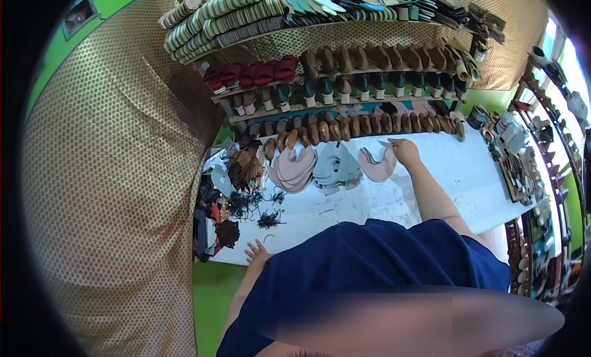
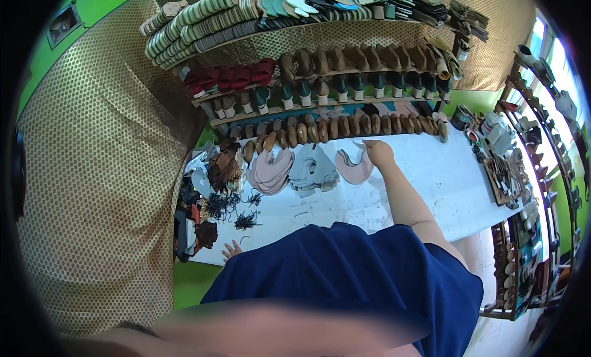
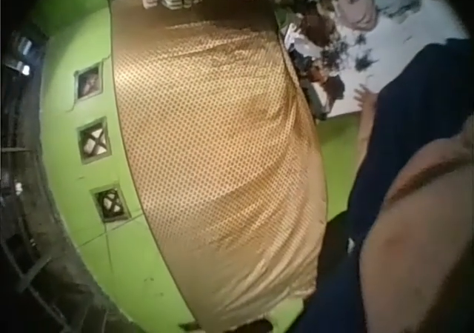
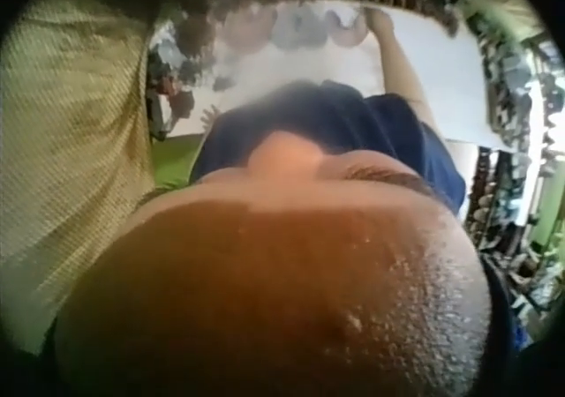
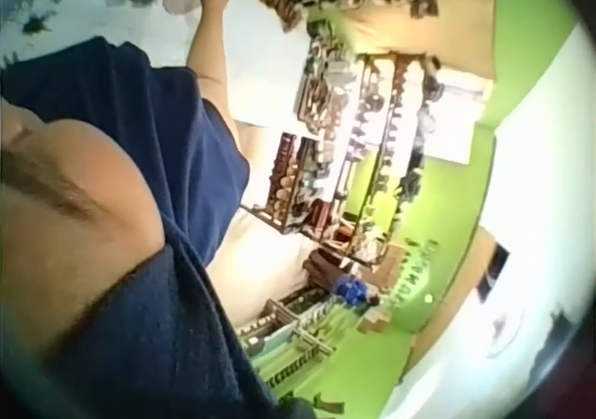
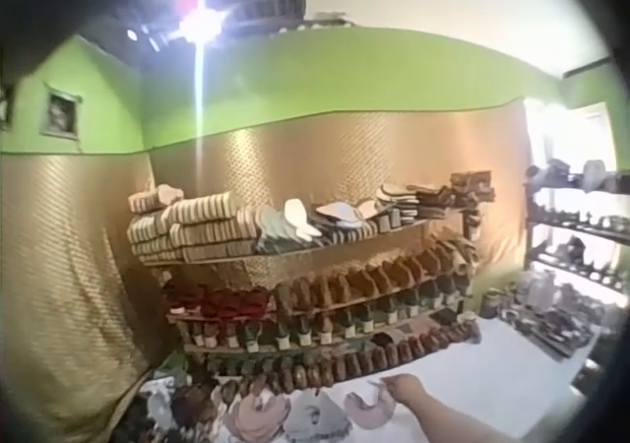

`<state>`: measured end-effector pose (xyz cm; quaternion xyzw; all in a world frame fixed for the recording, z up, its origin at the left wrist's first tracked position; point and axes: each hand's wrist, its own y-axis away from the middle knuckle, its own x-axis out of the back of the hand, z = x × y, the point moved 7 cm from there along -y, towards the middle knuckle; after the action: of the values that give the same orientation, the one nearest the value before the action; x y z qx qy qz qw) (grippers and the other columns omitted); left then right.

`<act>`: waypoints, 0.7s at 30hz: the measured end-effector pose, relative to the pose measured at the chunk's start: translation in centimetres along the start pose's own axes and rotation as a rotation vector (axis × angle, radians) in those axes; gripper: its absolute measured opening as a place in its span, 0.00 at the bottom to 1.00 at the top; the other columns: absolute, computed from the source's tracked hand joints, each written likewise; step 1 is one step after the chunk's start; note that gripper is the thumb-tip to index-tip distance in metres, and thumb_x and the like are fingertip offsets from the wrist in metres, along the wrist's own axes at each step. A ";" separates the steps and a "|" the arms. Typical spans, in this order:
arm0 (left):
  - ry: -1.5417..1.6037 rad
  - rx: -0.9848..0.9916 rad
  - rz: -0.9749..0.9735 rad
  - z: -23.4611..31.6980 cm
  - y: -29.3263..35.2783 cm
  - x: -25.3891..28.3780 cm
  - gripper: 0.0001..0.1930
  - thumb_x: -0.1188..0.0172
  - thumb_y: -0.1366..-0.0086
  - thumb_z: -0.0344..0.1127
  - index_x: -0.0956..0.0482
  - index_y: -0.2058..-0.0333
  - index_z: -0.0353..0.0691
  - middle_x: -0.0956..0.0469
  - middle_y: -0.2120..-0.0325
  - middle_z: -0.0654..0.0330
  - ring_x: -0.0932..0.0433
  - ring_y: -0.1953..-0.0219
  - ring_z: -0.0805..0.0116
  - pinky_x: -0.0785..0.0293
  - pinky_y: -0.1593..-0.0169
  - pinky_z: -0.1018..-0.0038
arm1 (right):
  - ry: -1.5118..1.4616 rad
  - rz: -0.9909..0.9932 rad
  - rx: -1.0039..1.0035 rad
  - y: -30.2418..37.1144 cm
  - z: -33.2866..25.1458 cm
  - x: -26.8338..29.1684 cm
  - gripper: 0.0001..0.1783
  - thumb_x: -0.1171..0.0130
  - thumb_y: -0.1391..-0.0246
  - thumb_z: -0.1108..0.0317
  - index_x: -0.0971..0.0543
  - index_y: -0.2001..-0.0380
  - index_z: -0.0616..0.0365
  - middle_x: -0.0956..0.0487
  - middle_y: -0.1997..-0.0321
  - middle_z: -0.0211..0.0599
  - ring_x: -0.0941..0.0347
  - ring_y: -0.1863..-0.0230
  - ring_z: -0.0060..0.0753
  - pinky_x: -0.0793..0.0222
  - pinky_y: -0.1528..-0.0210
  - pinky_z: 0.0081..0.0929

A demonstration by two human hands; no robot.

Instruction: Applying adhesive to various shoe component pieces using a brush at a manufacturing workbench.

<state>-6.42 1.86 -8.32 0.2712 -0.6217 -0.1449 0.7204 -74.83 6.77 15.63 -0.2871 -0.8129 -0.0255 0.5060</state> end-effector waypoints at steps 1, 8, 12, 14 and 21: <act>-0.002 0.006 0.003 0.0 -0.1 0.0 0.74 0.30 0.58 0.72 0.78 0.29 0.54 0.85 0.29 0.44 0.85 0.30 0.33 0.71 0.31 0.37 | -0.011 0.020 0.011 -0.6 0.1 -0.9 0.19 0.47 0.48 0.70 0.15 0.55 0.45 0.18 0.56 0.48 0.21 0.55 0.51 0.27 0.49 0.41; -0.004 0.023 -0.054 0.5 1.0 0.4 0.74 0.29 0.58 0.71 0.79 0.29 0.53 0.86 0.30 0.43 0.85 0.30 0.32 0.72 0.31 0.36 | 0.209 -0.275 0.209 3.4 3.3 -15.4 0.21 0.46 0.46 0.64 0.20 0.47 0.41 0.27 0.36 0.40 0.32 0.36 0.47 0.39 0.35 0.45; -0.002 0.012 -0.084 1.9 2.9 1.9 0.76 0.26 0.60 0.69 0.78 0.29 0.50 0.85 0.30 0.42 0.84 0.29 0.32 0.74 0.31 0.37 | 0.164 -0.272 0.136 6.5 4.3 -17.9 0.23 0.46 0.42 0.59 0.23 0.42 0.38 0.34 0.30 0.42 0.41 0.30 0.49 0.51 0.29 0.55; 0.010 0.014 -0.100 2.7 4.0 2.9 0.76 0.26 0.61 0.68 0.77 0.29 0.49 0.85 0.30 0.41 0.84 0.29 0.32 0.75 0.31 0.38 | 0.236 -0.361 0.089 6.9 3.0 -17.0 0.27 0.48 0.39 0.54 0.30 0.36 0.35 0.42 0.26 0.45 0.52 0.24 0.50 0.64 0.28 0.65; 0.005 0.023 -0.097 2.6 4.7 3.2 0.76 0.26 0.61 0.68 0.76 0.29 0.48 0.83 0.29 0.41 0.83 0.29 0.33 0.74 0.31 0.39 | 0.321 -0.383 -0.039 6.7 2.0 -16.7 0.38 0.52 0.38 0.43 0.46 0.28 0.34 0.57 0.21 0.47 0.67 0.22 0.55 0.73 0.28 0.69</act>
<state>-9.02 3.36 -2.82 0.3094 -0.6077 -0.1718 0.7110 -67.77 5.62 -1.01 -0.1296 -0.7610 -0.1818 0.6091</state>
